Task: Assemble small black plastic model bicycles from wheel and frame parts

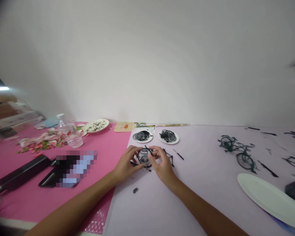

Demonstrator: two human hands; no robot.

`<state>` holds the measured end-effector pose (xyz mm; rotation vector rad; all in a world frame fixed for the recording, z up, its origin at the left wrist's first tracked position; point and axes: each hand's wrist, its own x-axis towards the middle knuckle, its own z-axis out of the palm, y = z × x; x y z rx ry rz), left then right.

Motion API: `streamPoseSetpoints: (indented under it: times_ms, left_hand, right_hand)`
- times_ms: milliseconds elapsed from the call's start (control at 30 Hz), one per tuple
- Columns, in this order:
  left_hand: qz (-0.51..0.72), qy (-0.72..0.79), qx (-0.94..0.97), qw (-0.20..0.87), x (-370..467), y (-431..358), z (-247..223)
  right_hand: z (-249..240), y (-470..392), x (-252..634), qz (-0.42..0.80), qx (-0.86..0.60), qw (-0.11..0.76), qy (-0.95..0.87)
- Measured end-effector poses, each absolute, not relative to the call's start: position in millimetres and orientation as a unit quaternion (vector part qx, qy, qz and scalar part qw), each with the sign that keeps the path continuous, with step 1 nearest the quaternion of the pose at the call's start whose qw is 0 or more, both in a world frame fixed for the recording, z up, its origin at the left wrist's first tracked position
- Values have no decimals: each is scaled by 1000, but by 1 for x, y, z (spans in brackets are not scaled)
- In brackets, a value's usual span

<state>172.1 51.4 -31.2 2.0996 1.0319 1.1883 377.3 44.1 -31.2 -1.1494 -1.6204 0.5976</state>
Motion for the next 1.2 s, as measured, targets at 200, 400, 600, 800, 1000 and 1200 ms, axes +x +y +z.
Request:
streamPoseSetpoints:
  times_ms: [200, 400, 600, 800, 1000, 1200]
  left_hand:
    - [436, 358, 780, 270, 172, 51, -31]
    - [442, 352, 775, 281, 174, 50, -32]
    - [445, 356, 775, 274, 174, 52, -36]
    - [444, 358, 776, 270, 175, 51, -36]
    - [438, 366, 773, 276, 175, 50, -35]
    - [443, 372, 767, 276, 179, 45, -32]
  right_hand:
    - [-30, 42, 377, 231, -475, 497, -688]
    - [-34, 45, 377, 244, -467, 496, -690]
    - [-38, 48, 379, 250, -459, 492, -696]
    - [-37, 49, 380, 241, -458, 489, -702]
    - [-34, 48, 381, 249, -462, 485, -700]
    - [-30, 44, 379, 256, -465, 494, -689]
